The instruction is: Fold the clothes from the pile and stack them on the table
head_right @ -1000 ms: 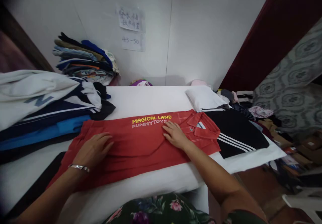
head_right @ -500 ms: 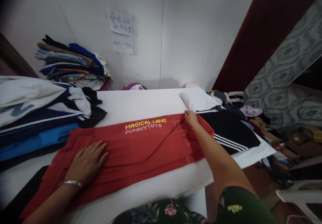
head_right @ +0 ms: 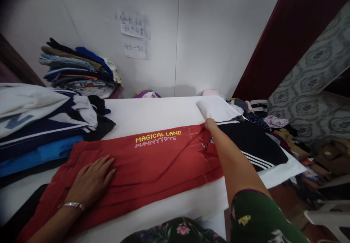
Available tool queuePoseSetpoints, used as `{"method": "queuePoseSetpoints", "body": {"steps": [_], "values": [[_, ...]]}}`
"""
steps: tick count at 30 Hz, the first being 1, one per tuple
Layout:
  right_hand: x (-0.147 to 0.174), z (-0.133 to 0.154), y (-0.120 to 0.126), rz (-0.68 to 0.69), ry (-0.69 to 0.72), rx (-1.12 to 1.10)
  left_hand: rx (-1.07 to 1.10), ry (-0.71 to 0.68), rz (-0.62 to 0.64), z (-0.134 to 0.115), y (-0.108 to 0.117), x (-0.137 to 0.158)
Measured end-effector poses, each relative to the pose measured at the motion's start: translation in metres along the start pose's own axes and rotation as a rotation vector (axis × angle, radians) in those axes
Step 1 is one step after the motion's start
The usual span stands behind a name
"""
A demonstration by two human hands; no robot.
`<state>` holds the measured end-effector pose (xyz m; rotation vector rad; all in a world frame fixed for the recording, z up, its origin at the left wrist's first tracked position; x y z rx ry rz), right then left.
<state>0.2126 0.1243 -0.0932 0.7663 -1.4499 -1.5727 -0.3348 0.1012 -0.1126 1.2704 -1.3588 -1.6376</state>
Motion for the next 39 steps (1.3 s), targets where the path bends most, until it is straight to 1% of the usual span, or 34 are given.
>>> {"method": "queuePoseSetpoints", "body": {"steps": [4, 7, 11, 14, 17, 19, 22, 24, 28, 31, 35, 39], "values": [[0.004, 0.004, -0.007, -0.071, 0.002, 0.065, -0.020, -0.001, 0.015, -0.001, 0.001, 0.000], [0.007, 0.003, -0.011, -0.075, 0.020, 0.075, -0.031, 0.001, 0.015, -0.001, -0.001, 0.000], [0.005, -0.004, -0.001, -0.069, 0.040, 0.052, -0.031, -0.006, 0.012, 0.000, -0.003, 0.000], [0.008, 0.002, 0.004, -0.126, 0.122, 0.043, -0.029, -0.012, -0.001, 0.001, -0.004, 0.001], [0.019, 0.019, -0.009, -0.168, 0.272, 0.038, -0.022, -0.016, -0.003, 0.002, -0.005, 0.001], [0.029, 0.029, -0.026, -0.145, 0.349, 0.031, -0.011, -0.005, 0.002, 0.002, -0.004, 0.000], [0.039, 0.035, -0.046, -0.084, 0.381, 0.014, 0.022, 0.011, 0.013, 0.000, -0.001, -0.001], [0.040, 0.033, -0.048, -0.056, 0.376, 0.001, 0.037, 0.011, 0.020, -0.002, 0.001, -0.001], [0.044, 0.036, -0.040, -0.023, 0.347, -0.024, 0.029, 0.001, 0.017, -0.004, 0.003, -0.002], [0.066, 0.050, -0.040, -0.024, 0.344, -0.033, 0.031, -0.018, 0.006, -0.004, 0.003, -0.002], [0.111, 0.072, -0.053, -0.006, 0.464, -0.100, 0.016, -0.024, 0.002, -0.003, 0.001, -0.002], [0.146, 0.077, -0.055, -0.011, 0.489, -0.166, 0.018, -0.017, 0.013, -0.001, -0.003, -0.003]]}}
Point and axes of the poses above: each hand's wrist, its own x-axis away from the middle knuckle, its own y-axis out of the back of the hand, z = x × y, the point moved 2 cm from there along -x, towards the middle knuckle, and after that the axes turned 12 degrees about y, right-handed, at the moved point
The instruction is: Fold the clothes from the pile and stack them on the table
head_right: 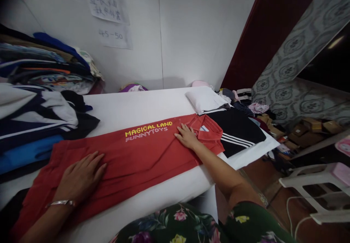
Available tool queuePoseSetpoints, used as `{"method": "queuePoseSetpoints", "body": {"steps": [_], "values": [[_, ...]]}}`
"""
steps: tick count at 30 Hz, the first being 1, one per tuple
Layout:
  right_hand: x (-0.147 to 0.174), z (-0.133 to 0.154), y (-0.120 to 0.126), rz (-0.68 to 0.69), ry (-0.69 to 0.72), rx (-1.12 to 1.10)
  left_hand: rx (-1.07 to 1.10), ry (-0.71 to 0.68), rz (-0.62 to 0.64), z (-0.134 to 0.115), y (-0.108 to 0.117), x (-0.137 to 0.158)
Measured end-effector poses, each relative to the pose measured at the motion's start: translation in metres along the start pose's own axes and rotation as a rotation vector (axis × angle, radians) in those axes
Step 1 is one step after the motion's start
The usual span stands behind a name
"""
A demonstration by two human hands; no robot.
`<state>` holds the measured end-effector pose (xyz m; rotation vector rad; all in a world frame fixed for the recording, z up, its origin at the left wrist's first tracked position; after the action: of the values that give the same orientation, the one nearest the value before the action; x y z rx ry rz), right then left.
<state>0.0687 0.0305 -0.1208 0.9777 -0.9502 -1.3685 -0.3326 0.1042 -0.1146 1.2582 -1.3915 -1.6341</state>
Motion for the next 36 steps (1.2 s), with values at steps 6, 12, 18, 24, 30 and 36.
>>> {"method": "queuePoseSetpoints", "body": {"steps": [6, 12, 18, 24, 30, 36], "values": [[0.020, 0.049, 0.003, -0.044, 0.196, -0.025, 0.102, 0.105, 0.051, 0.014, 0.010, -0.006], [0.027, 0.113, -0.018, -0.073, 0.527, -0.031, 0.061, 0.490, 0.047, 0.047, 0.041, -0.018], [0.023, 0.125, -0.053, -0.073, 0.617, 0.168, 0.148, 0.753, 0.327, 0.068, 0.041, -0.025], [0.024, 0.118, -0.059, -0.133, 0.648, 0.209, 0.301, 0.828, 0.400, 0.080, 0.026, -0.039], [0.023, 0.116, -0.062, -0.158, 0.660, 0.183, 0.450, 0.835, 0.399, 0.087, 0.027, -0.043], [0.023, 0.117, -0.058, -0.165, 0.662, 0.154, 0.553, 0.694, 0.427, 0.080, 0.047, -0.038]]}}
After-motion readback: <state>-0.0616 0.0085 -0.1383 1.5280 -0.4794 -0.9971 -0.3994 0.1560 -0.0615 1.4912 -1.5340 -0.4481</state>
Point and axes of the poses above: each hand's wrist, its own x-axis away from the middle knuckle, its own y-axis out of the back of the hand, z = x × y, the point moved 2 cm from there along -x, towards the middle knuckle, and after that the axes turned 12 degrees about y, right-handed, at the moved point
